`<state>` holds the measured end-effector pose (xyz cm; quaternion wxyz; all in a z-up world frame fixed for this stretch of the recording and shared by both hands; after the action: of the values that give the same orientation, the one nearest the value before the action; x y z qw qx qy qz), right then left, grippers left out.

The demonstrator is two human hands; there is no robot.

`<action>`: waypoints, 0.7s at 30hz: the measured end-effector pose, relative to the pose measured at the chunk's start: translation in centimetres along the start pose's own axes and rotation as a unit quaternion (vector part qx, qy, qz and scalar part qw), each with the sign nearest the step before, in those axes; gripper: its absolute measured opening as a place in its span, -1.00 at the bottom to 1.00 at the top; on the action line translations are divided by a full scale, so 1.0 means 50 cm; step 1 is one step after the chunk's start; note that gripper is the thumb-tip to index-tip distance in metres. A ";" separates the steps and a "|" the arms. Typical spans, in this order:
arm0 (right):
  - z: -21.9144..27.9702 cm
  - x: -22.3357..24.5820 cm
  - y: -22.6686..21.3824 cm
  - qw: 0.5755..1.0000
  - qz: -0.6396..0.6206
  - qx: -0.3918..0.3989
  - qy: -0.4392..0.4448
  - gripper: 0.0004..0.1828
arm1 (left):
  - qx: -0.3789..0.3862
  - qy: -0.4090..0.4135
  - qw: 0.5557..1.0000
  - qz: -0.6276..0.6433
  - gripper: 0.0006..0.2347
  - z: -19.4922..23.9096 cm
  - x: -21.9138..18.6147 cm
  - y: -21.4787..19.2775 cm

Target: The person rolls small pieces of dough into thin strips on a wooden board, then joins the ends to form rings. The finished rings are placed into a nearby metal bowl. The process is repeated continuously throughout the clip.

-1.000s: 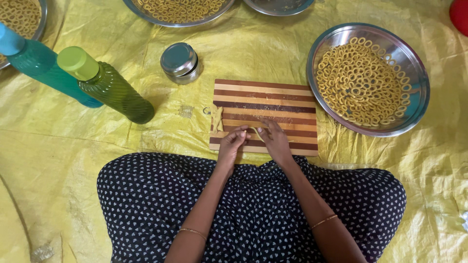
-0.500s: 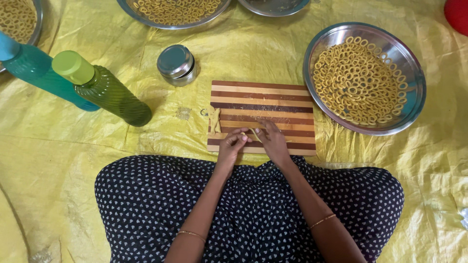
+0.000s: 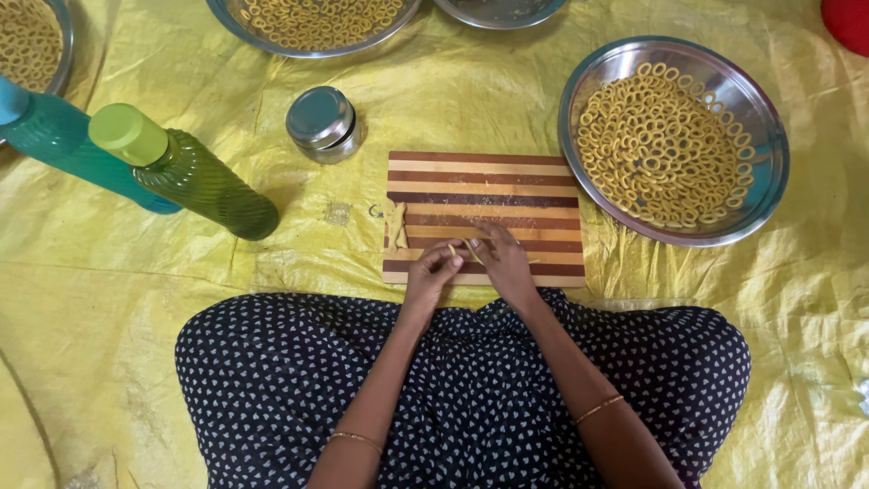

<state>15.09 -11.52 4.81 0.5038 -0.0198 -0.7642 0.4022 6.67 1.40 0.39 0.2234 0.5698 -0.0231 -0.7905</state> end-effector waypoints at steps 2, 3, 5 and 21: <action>0.001 -0.009 0.005 1.000 0.007 0.006 0.015 -0.55 | -0.005 0.021 1.000 -0.022 -0.85 0.002 -0.009 0.000; 0.000 -0.015 0.008 1.000 0.010 0.008 0.022 -0.55 | -0.001 0.024 0.999 -0.021 -0.85 0.003 -0.011 0.001; 0.001 -0.021 0.010 1.000 0.016 0.000 0.011 -0.55 | 0.008 0.029 0.999 -0.017 -0.85 0.009 -0.014 0.003; 0.004 -0.003 -0.001 1.000 0.012 -0.007 -0.001 -0.55 | 0.012 0.023 0.999 -0.023 -0.84 0.009 -0.015 0.006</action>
<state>15.04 -11.73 4.69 0.4983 -0.0323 -0.7672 0.4026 6.55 1.33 1.32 0.1988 0.5910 -0.0141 -0.7816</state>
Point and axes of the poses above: each hand's wrist, its own z-axis away from the middle knuckle, its own y-axis out of the palm, x = y × z, the point moved 7 cm from there along -z, towards the middle knuckle, and after that the axes turned 12 degrees about -y, right-handed, at the moved point
